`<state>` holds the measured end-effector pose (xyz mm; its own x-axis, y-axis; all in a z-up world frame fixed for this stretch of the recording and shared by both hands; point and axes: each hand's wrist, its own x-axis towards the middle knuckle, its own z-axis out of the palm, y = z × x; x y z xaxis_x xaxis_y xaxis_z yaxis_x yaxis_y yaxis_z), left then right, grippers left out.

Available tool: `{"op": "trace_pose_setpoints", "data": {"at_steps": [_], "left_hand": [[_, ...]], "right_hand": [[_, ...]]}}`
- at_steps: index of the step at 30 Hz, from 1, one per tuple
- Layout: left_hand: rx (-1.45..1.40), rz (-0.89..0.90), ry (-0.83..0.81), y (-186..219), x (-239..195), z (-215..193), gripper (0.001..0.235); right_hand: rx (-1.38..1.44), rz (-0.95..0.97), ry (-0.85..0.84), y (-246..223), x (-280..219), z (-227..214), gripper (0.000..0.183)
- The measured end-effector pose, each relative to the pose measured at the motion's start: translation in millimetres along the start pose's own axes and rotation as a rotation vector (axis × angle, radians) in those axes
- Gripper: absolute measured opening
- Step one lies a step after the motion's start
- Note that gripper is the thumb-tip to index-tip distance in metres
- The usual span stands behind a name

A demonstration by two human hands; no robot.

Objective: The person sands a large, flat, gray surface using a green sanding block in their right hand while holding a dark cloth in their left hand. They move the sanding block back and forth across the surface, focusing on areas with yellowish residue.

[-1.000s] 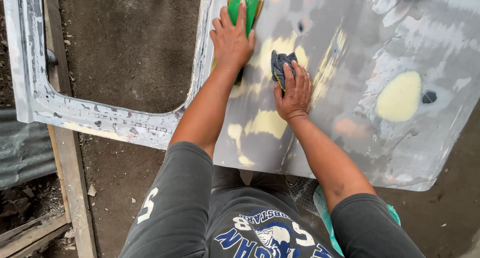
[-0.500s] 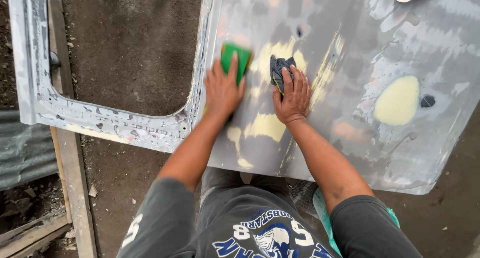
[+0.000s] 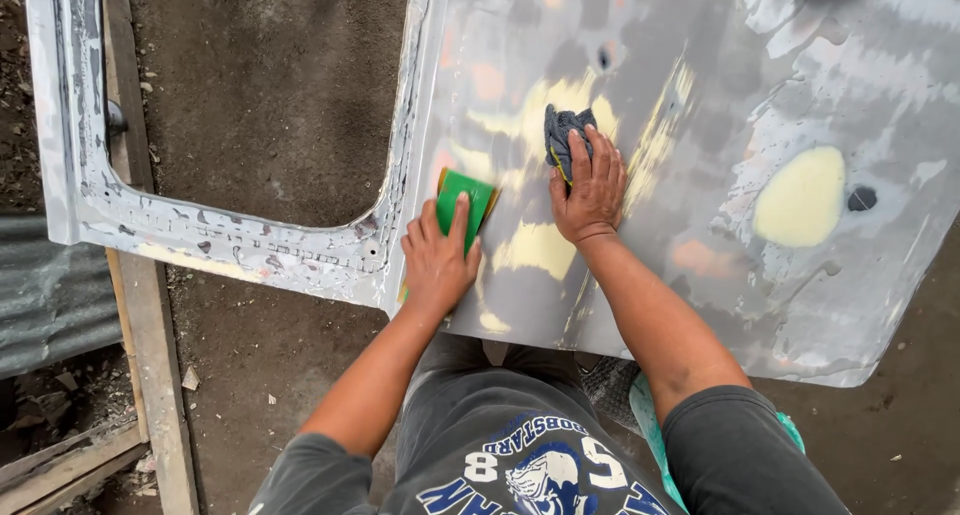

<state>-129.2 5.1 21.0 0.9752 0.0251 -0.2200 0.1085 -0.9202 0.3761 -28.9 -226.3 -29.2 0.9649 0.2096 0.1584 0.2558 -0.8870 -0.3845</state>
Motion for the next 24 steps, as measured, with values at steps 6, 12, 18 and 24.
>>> {"op": "trace_pose_setpoints", "data": {"at_steps": [6, 12, 18, 24], "left_hand": [[0.003, -0.022, 0.072, 8, 131, 1, 0.076], [0.028, -0.008, 0.24, 19, 202, 1, 0.08], [0.069, 0.024, 0.063, 4, 48, 3, 0.077], [-0.011, -0.008, -0.003, 8, 58, -1, 0.073]], "right_hand": [[-0.002, -0.001, 0.004, 1, -1, -2, 0.061], [-0.005, -0.011, 0.0, -2, -3, -3, 0.062], [-0.013, -0.004, -0.006, -1, 3, -1, 0.061], [-0.014, 0.003, -0.01, -3, 2, 0, 0.061]]}}
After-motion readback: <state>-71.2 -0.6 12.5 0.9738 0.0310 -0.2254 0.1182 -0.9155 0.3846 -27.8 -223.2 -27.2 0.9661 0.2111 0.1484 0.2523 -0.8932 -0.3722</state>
